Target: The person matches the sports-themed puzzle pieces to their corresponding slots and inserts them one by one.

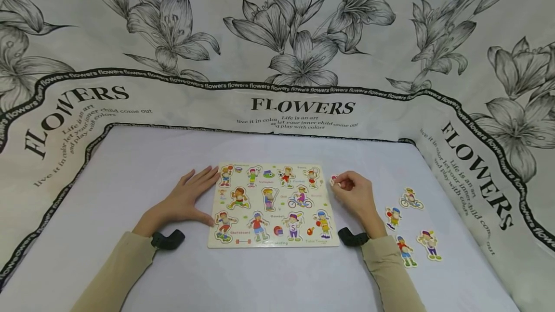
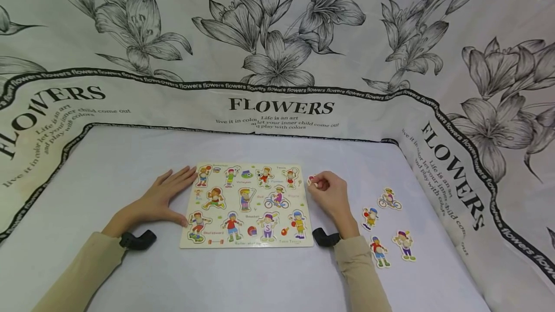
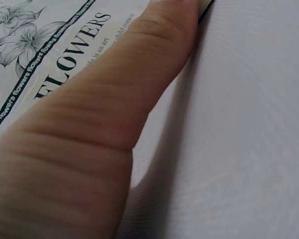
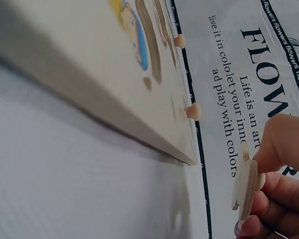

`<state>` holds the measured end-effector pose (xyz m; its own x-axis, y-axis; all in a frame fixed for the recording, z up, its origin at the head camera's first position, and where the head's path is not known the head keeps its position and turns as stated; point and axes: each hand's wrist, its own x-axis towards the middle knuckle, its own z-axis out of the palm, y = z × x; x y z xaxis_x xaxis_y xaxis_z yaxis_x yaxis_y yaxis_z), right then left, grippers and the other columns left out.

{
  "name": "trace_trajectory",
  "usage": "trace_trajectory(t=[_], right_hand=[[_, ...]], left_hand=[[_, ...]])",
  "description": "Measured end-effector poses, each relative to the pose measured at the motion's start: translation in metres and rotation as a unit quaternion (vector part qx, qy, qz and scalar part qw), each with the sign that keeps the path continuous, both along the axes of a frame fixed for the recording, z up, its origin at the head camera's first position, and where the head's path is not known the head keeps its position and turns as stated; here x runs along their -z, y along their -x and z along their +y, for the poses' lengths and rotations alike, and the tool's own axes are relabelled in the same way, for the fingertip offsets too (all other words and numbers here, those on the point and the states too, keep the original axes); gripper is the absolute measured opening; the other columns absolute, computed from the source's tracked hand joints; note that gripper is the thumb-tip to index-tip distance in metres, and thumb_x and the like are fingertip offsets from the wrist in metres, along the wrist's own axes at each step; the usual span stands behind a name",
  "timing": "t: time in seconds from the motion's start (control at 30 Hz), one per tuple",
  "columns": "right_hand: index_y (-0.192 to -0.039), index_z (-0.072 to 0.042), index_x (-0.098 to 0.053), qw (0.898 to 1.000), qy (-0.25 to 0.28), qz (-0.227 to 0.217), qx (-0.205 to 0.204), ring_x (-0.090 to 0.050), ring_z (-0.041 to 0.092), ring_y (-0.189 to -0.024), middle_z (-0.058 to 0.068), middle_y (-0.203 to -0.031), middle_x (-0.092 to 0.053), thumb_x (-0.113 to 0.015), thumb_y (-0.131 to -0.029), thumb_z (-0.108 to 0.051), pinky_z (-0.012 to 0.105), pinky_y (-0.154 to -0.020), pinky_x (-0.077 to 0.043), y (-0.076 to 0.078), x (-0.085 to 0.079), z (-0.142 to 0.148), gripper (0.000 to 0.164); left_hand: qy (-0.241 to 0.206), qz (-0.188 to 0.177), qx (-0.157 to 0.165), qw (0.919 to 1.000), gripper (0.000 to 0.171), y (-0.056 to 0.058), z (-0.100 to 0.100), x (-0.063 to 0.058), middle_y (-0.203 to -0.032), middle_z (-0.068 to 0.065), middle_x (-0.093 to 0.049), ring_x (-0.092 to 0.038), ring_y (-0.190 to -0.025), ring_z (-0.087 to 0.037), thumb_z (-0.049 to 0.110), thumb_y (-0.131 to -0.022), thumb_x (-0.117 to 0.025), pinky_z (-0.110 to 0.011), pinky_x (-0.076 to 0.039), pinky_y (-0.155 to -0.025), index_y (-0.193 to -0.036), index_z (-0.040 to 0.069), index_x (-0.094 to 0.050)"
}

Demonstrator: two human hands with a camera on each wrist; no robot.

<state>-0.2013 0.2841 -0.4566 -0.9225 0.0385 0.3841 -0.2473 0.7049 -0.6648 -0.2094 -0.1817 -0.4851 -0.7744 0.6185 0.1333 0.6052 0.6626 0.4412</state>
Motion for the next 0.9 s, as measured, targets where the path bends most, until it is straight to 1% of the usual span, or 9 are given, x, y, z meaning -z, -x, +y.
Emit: trace_trajectory(t=[0.13, 0.2, 0.33, 0.47, 0.77, 0.9], right_hand=[[-0.080, -0.003, -0.067, 1.000, -0.003, -0.005, -0.011, -0.048, 0.016, -0.062, 0.003, -0.069, -0.056, -0.070, -0.076, -0.003, 0.019, -0.054, -0.037, -0.001, -0.006, -0.005, 0.005], [-0.079, -0.003, -0.067, 1.000, -0.008, 0.001, -0.022, -0.048, 0.016, -0.061, 0.004, -0.069, -0.057, -0.070, -0.075, -0.002, 0.019, -0.054, -0.037, -0.002, -0.009, -0.007, 0.005], [-0.079, -0.003, -0.067, 0.998, -0.010, 0.018, -0.058, -0.050, 0.017, -0.062, 0.004, -0.069, -0.058, -0.071, -0.073, 0.001, 0.017, -0.055, -0.038, -0.003, -0.013, -0.014, 0.008], [-0.079, -0.003, -0.067, 0.995, 0.004, 0.030, -0.096, -0.052, 0.021, -0.063, 0.005, -0.070, -0.060, -0.072, -0.072, 0.002, 0.021, -0.056, -0.041, -0.005, -0.016, -0.023, 0.010], [-0.079, -0.007, -0.067, 0.991, 0.019, 0.024, -0.129, -0.053, 0.022, -0.063, 0.001, -0.069, -0.059, -0.072, -0.071, 0.006, 0.027, -0.056, -0.044, -0.009, -0.016, -0.042, 0.015], [-0.080, -0.009, -0.068, 0.988, 0.025, 0.024, -0.153, -0.053, 0.023, -0.063, 0.001, -0.070, -0.059, -0.071, -0.072, 0.007, 0.030, -0.056, -0.044, -0.011, -0.012, -0.051, 0.019]], left_hand=[[-0.002, 0.002, -0.001, 1.0000, 0.130, 0.000, 0.000, 0.001, -0.165, -0.012, -0.018, -0.012, -0.151, -0.033, 0.073, -0.061, -0.078, -0.056, -0.001, -0.119, -0.157, 0.005, -0.024], [-0.002, 0.003, 0.000, 1.0000, 0.130, 0.001, 0.000, 0.001, -0.165, -0.012, -0.018, -0.012, -0.151, -0.033, 0.074, -0.061, -0.078, -0.057, -0.001, -0.119, -0.157, 0.005, -0.024], [-0.003, 0.004, 0.000, 1.0000, 0.130, 0.000, 0.000, 0.001, -0.164, -0.012, -0.018, -0.013, -0.151, -0.034, 0.074, -0.061, -0.078, -0.057, -0.001, -0.119, -0.157, 0.005, -0.025], [-0.001, 0.007, 0.000, 1.0000, 0.130, 0.000, 0.000, 0.000, -0.164, -0.012, -0.018, -0.013, -0.151, -0.034, 0.074, -0.061, -0.078, -0.057, -0.001, -0.119, -0.157, 0.004, -0.025], [0.002, 0.007, -0.003, 1.0000, 0.130, 0.000, 0.000, 0.001, -0.164, -0.013, -0.019, -0.013, -0.151, -0.034, 0.074, -0.061, -0.078, -0.057, -0.002, -0.119, -0.157, 0.004, -0.025], [0.003, 0.004, -0.003, 1.0000, 0.130, 0.000, 0.000, 0.002, -0.164, -0.012, -0.018, -0.013, -0.151, -0.033, 0.074, -0.061, -0.078, -0.057, -0.002, -0.119, -0.157, 0.004, -0.025]])
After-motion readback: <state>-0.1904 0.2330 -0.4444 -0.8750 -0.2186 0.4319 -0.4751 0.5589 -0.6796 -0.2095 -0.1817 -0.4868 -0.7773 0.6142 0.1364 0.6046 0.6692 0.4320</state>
